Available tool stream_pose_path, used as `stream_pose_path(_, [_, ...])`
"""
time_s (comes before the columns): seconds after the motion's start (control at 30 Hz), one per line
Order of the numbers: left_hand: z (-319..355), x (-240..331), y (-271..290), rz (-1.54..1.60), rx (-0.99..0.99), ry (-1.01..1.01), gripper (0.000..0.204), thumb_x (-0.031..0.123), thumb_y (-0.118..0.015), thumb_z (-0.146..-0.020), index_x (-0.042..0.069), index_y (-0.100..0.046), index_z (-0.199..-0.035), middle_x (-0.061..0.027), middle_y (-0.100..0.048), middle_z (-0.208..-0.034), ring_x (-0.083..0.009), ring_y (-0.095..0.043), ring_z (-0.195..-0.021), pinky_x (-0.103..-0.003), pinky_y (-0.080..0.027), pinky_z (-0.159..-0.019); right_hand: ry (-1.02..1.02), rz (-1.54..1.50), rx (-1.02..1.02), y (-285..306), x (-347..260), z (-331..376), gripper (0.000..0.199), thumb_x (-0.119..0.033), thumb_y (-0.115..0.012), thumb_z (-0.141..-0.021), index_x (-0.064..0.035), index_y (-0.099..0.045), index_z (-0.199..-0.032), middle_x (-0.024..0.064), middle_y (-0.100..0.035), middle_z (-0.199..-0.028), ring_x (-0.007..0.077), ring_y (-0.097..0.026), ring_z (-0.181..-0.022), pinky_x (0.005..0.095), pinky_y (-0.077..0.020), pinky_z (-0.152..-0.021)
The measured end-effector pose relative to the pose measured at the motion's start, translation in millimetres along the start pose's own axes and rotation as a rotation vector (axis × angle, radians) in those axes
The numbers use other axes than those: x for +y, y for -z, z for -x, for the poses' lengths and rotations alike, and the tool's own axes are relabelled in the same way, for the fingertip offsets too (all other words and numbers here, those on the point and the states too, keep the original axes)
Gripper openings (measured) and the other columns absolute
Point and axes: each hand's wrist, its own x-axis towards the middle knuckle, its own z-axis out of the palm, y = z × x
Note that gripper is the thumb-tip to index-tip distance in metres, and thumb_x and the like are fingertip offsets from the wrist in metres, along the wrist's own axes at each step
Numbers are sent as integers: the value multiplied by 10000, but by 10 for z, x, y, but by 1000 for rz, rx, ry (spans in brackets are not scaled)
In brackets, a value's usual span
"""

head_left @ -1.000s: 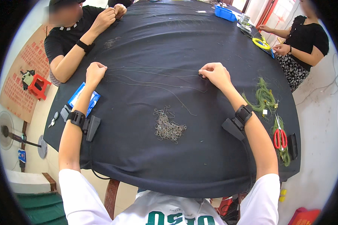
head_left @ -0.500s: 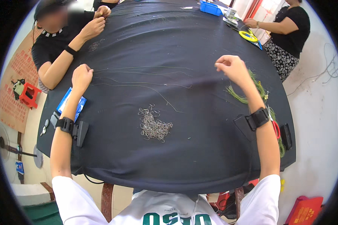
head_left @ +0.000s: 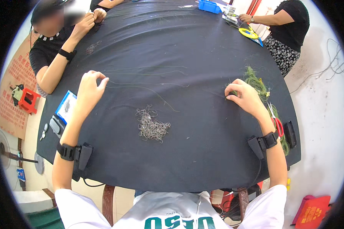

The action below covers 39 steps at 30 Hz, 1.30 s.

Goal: The recorder is assembling fishing line and terminal tackle at a table.

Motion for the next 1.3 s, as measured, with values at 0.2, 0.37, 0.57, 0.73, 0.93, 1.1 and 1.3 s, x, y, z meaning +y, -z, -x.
stream_pose_path(0.2, [75,500,68,180,-100,-137,97,99,-639,-817,13,-640,-863,-103,-621,-945,-231,-581,-891,-302,-480,-663,39,-79,32,-91,55,8,93,-82,-675,-761,-85,-617,-834,43,-554,-876,188,-539,-680,298,-437,-627])
stream_pose_path(0.37, [164,1088,82,510,-202,-225,144,67,-646,-815,13,-632,-947,-99,-623,-945,-188,-601,-843,-274,-486,-661,86,-241,47,-132,-141,52,88,-79,-674,-762,-65,-606,-816,12,-548,-871,118,-486,-632,262,-416,-584])
stream_pose_path(0.57, [329,1644,-68,716,-379,-323,299,111,-683,-804,7,-599,-1072,-106,-639,-921,-176,-609,-699,-288,-483,-623,181,-390,-15,-257,-471,78,81,-51,-665,-762,-55,-603,-814,29,-553,-858,119,-524,-642,257,-426,-578])
stream_pose_path(0.73, [384,1855,-268,642,-426,-378,254,163,-664,-820,4,-626,-1014,-126,-645,-826,-219,-602,-655,-337,-482,-630,229,-421,-17,-346,-739,147,89,-49,-667,-762,-57,-601,-822,41,-576,-884,145,-559,-626,284,-462,-585])
stream_pose_path(0.93, [356,1871,-365,778,-515,-278,136,100,-613,-846,-7,-654,-918,-120,-656,-739,-194,-629,-625,-301,-483,-599,212,-453,-41,-409,-697,167,88,-31,-661,-760,-52,-605,-825,41,-575,-880,136,-551,-601,280,-451,-569])
stream_pose_path(1.1, [383,1826,-409,840,-498,-240,118,78,-602,-860,-15,-647,-917,-106,-659,-720,-147,-624,-618,-284,-480,-580,144,-454,-24,-347,-705,158,120,-62,-669,-767,-41,-609,-869,56,-594,-853,128,-552,-599,276,-450,-566])
stream_pose_path(1.3, [320,1701,-247,882,-531,-62,96,91,-594,-870,7,-639,-875,10,-617,-670,0,-470,-549,-187,-380,-494,-198,-321,219,-248,-29,113,175,-84,-607,-840,-5,-616,-995,78,-667,-885,118,-607,-652,251,-489,-613])
